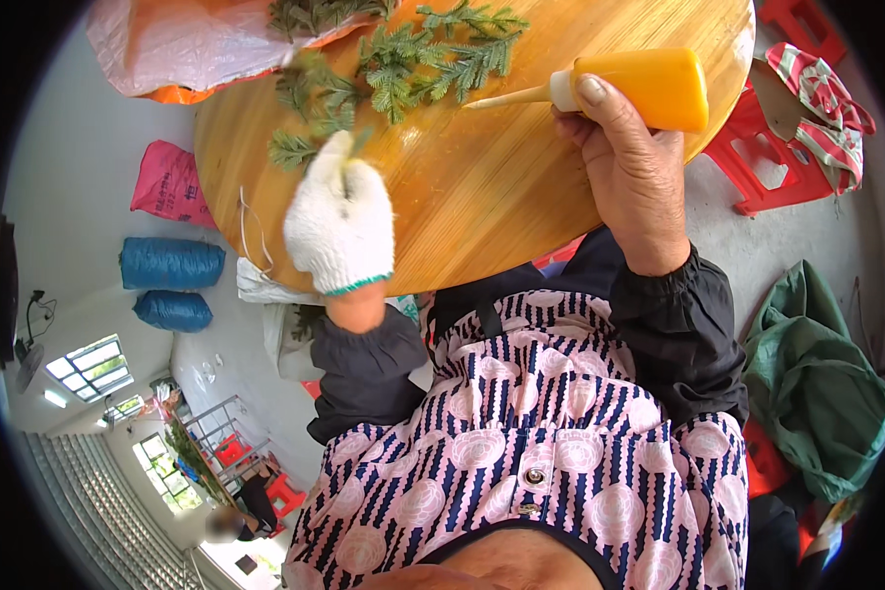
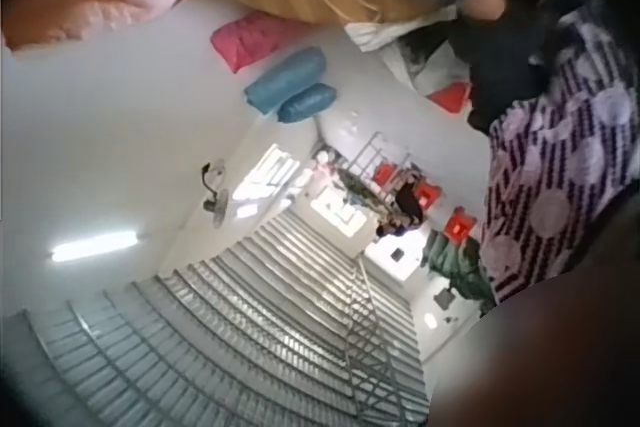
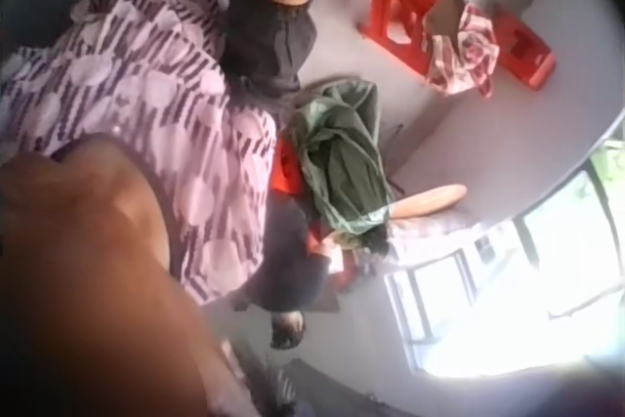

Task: Applying a substance from a squeeze bottle to sprigs of plastic foliage and arranging them on a table.

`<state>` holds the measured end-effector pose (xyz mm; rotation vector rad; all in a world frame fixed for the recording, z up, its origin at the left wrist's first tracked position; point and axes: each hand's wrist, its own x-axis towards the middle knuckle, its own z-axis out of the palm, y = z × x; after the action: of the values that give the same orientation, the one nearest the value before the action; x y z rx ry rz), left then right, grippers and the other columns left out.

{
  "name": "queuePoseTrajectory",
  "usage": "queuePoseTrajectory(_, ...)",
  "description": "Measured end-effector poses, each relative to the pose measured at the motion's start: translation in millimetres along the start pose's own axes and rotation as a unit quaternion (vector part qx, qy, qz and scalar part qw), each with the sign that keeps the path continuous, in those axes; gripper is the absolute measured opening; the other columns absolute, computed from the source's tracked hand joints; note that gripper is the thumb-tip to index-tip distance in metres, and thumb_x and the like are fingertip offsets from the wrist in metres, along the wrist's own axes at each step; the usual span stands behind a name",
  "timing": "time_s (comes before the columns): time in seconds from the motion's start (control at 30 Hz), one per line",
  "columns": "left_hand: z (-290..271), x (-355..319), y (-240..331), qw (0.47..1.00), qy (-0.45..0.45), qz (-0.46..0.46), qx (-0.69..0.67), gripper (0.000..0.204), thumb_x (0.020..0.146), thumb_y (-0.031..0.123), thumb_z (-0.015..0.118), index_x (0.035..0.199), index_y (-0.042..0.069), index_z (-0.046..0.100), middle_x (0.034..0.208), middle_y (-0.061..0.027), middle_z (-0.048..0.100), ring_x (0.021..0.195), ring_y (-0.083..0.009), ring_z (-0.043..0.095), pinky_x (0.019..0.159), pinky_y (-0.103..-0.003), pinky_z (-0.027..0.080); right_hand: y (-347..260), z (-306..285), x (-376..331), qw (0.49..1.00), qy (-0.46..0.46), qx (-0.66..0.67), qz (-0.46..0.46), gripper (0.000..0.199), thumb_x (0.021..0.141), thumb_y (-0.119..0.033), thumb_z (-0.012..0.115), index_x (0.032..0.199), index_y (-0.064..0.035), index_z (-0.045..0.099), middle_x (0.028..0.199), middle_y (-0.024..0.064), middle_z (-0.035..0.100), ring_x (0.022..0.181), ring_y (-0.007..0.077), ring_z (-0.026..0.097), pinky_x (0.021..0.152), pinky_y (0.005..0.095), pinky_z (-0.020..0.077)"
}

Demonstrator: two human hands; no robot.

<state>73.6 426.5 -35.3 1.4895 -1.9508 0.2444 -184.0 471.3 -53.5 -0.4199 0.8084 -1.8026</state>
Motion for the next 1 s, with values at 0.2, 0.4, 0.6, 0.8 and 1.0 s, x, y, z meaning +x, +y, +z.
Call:
queuePoseTrajectory(0.2,-25.4,-5.8,43.3,0.984,-0.015,-0.055,-0.169,0.052,0.087,0.005,0.074,0.138,0.003,0.063,0.072,-0.0074,0.067,0.059,-0.0258,0.06,0.06,-0.041,0.05,-1.6,-4.1,0.5,1.0,0.011,-0.014,-0.014,0.031,0.096,-0.016,0.075,0.121,-0.0017,0.064,0.113,0.009,0.068,0.102,0.0218,0.067,0.087,0.0368,0.0569)
queuePoseTrajectory(0.4,-6.2,-2.7,7.6,0.969,-0.028,-0.13,-0.21,0.055,0.093,-0.007,0.063,0.147,-0.002,0.054,0.091,-0.0017,0.066,0.073,-0.0092,0.054,0.069,-0.024,0.049,-5.8,-7.1,1.7,0.999,-0.006,-0.018,-0.026,0.033,0.096,-0.016,0.075,0.124,-0.0035,0.061,0.117,0.0085,0.067,0.108,0.0223,0.066,0.089,0.0384,0.0568)
queuePoseTrajectory(0.6,-3.9,1.9,8.1,0.976,-0.085,-0.124,-0.159,0.049,0.095,-0.004,0.062,0.143,-0.001,0.057,0.134,-0.0169,0.067,0.118,-0.0221,0.065,0.097,-0.033,0.053,-8.8,-22.2,2.9,0.999,-0.023,-0.015,-0.018,0.034,0.098,-0.015,0.072,0.128,-0.0059,0.058,0.119,0.0084,0.064,0.109,0.022,0.065,0.089,0.0388,0.0564)
queuePoseTrajectory(0.8,9.7,6.6,17.9,0.986,0.047,-0.037,-0.158,0.043,0.093,0.0,0.067,0.136,-0.002,0.064,0.124,-0.0155,0.072,0.109,-0.0222,0.068,0.094,-0.033,0.054,-12.4,-27.2,0.8,0.999,-0.005,-0.032,-0.026,0.034,0.098,-0.016,0.072,0.127,-0.0043,0.059,0.119,0.009,0.065,0.109,0.0211,0.065,0.085,0.0376,0.0572)
queuePoseTrajectory(1.0,27.0,5.0,17.0,0.991,-0.092,-0.093,-0.01,0.065,0.084,0.018,0.079,0.144,0.005,0.057,0.117,-0.0187,0.072,0.106,-0.0358,0.068,0.094,-0.044,0.053,-15.9,9.0,3.2,0.991,-0.092,-0.084,-0.04,0.03,0.099,-0.015,0.07,0.124,-0.0007,0.063,0.118,0.0118,0.067,0.101,0.0223,0.068,0.084,0.0367,0.0571)
